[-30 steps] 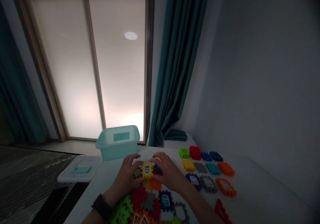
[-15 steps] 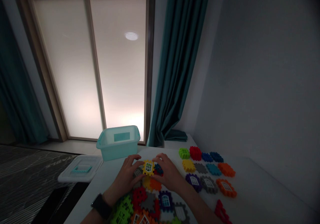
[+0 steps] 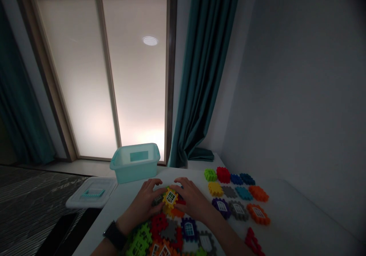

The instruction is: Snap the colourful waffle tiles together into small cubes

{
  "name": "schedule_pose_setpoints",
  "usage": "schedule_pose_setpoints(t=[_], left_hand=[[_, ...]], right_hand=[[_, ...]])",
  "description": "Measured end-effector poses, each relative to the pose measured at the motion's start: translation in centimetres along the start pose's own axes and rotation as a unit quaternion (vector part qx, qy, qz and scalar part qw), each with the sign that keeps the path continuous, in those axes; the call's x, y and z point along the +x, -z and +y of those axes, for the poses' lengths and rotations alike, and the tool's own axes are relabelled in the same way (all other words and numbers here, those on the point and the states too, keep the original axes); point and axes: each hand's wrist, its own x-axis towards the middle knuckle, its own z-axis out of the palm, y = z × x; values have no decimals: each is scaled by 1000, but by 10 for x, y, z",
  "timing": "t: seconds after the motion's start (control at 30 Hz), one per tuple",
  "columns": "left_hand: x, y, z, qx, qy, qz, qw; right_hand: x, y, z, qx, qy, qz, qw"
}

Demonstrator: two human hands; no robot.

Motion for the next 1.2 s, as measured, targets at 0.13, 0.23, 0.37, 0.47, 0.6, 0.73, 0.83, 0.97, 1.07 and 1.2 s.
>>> schedule_pose_setpoints(t=[0.13, 0.23, 0.37, 0.47, 0.6, 0.73, 0.83, 0.97, 1.07, 1.2], left_hand=[[-1, -4, -4, -28, 14, 14, 999], [1, -9, -4, -93, 50, 58, 993], [7, -13, 3, -219, 110, 90, 965], [11, -16, 5, -300, 154, 94, 937], [11, -19, -2, -357, 213, 128, 901], [8, -21, -12, -350, 235, 138, 896], [6, -21, -14, -337, 222, 114, 908], [6, -20, -11, -322, 202, 88, 921], [6, -18, -9, -323, 197, 75, 923], [6, -14, -7, -324, 193, 56, 924]], right_hand=[[1, 0, -2, 6, -2, 19, 1000], [3, -5, -3, 6, -18, 62, 998], [6, -16, -7, -11, -39, 126, 991], [7, -23, -13, -30, -53, 150, 987], [6, -26, -19, -41, -33, 141, 989], [5, -22, -20, -49, -18, 118, 992], [4, -16, -19, -53, 0, 102, 993], [4, -12, -19, -61, 44, 74, 994], [5, -11, -20, -59, 48, 73, 994], [5, -13, -20, -47, 56, 76, 994]])
